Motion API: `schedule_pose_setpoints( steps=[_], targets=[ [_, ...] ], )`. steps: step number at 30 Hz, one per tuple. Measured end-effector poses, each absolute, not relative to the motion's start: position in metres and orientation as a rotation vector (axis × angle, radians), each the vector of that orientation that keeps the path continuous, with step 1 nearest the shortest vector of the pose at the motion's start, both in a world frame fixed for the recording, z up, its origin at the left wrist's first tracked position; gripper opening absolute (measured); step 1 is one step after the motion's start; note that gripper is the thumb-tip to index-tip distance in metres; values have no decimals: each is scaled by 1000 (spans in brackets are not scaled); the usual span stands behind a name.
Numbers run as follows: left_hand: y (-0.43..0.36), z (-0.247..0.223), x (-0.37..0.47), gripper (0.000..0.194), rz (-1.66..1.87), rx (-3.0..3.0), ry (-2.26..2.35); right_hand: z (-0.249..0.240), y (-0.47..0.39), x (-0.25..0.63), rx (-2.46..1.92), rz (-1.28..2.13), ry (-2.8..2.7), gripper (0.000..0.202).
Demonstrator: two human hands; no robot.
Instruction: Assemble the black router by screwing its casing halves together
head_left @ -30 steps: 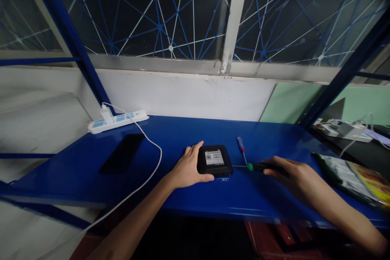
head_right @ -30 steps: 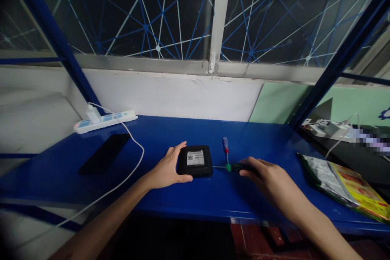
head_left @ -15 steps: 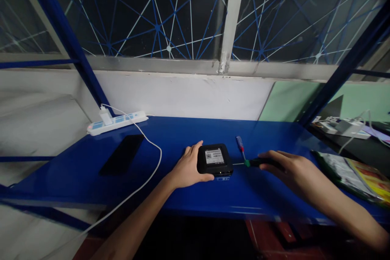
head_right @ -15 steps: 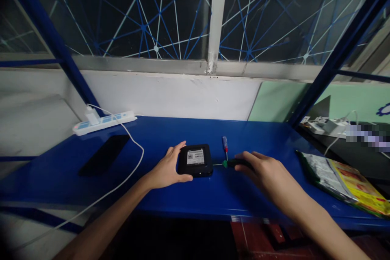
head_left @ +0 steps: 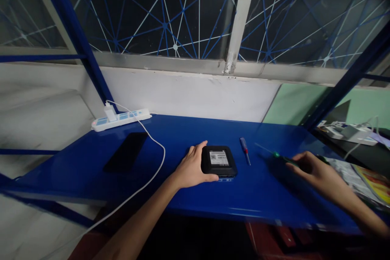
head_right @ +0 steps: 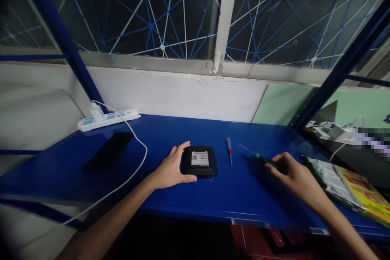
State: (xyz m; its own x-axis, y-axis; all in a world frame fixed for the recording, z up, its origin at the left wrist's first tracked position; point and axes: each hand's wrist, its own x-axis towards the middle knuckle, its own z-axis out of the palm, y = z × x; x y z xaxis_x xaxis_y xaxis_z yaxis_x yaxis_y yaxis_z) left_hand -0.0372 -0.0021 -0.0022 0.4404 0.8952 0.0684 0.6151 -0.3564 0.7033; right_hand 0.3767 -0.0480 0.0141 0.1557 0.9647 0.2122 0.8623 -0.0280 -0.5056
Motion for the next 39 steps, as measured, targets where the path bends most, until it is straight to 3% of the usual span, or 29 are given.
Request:
schedule_pose_setpoints(
  steps=[6, 12, 14, 18, 22, 30, 39],
  targets=[
    [-2, -5, -38, 120, 656, 2062, 1268, -17, -28, 361, -2166, -59, -1733, 45],
    [-2, 0, -40, 123, 634, 2075, 1205, 8, -23, 314, -2099, -555, -1880, 49],
    [-3, 2, -41, 122, 628, 2069, 1187, 22, -18, 289, -1875, -363, -1980, 50],
    [-3, 4, -42, 121, 650, 2056, 1181, 41, 2, 236, -1442, 343, -2346, 51],
    [-1, 1, -43, 118, 678, 2044, 1193, 42, 19, 204, -1332, 669, -2487, 74],
    [1, -1, -44, 113, 693, 2070, 1197, 34, 14, 214, -1159, 836, -2448, 95],
    [0, 2, -43, 109, 670, 2050, 1210, 30, 11, 214, -1203, 702, -2471, 104]
  ],
)
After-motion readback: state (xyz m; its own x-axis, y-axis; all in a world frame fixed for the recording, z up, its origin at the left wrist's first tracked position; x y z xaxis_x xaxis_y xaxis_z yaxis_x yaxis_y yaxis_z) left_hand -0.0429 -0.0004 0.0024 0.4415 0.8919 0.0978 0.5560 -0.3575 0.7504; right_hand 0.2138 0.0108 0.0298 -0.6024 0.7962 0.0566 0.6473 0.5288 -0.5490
